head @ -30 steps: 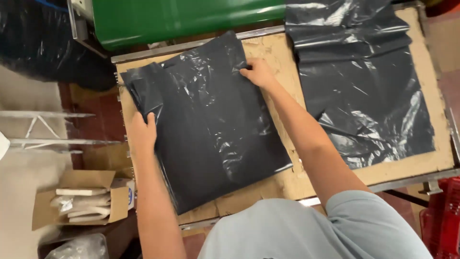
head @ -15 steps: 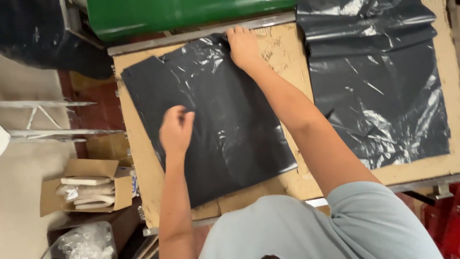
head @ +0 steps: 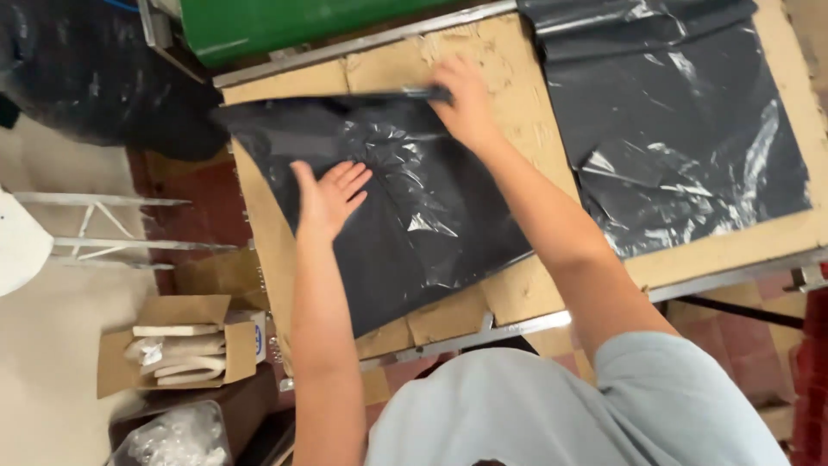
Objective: The person repeatedly folds black plastic-wrapped rectangular packs on a cardboard-covered table and places them into a red basket. The person retrieves new packs from a green conveyor belt, folds them by hand, and stacks them in the basket.
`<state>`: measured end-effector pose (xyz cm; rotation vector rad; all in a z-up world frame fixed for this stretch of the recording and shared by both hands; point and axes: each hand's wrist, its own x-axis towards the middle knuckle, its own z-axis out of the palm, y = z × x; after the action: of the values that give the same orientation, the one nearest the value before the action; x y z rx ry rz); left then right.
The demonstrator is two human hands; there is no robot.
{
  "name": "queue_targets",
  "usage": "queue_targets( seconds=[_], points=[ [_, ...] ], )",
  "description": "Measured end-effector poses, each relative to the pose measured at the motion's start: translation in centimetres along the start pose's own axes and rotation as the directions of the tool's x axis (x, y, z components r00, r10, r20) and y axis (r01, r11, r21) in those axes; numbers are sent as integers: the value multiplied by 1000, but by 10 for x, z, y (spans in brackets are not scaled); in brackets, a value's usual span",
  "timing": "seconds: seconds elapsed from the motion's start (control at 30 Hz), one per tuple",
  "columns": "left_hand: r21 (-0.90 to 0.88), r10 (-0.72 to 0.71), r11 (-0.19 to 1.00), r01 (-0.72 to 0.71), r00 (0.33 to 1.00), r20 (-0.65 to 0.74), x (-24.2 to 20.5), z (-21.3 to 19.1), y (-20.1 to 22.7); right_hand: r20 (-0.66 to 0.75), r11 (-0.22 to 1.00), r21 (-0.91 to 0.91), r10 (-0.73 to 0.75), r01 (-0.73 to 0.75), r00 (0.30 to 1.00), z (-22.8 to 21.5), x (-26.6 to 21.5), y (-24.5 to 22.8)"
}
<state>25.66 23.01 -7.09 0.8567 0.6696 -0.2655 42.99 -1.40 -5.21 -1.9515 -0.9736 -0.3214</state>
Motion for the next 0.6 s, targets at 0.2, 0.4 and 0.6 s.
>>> queue_targets(
  seconds=[0.2, 0.4, 0.6],
  points=[
    [-305, 146, 946, -108, 984, 105, -47, -70, -41, 84, 992, 122, 25, -35, 996, -83, -158, -66],
    [315, 492, 861, -399, 811, -316, -48, -121, -84, 328, 989, -124, -36, 80, 944, -75, -251, -48],
    [970, 897, -230, -74, 369, 241, -46, -72, -108, 438, 995, -92, 13, 31, 899, -69, -196, -106]
  ],
)
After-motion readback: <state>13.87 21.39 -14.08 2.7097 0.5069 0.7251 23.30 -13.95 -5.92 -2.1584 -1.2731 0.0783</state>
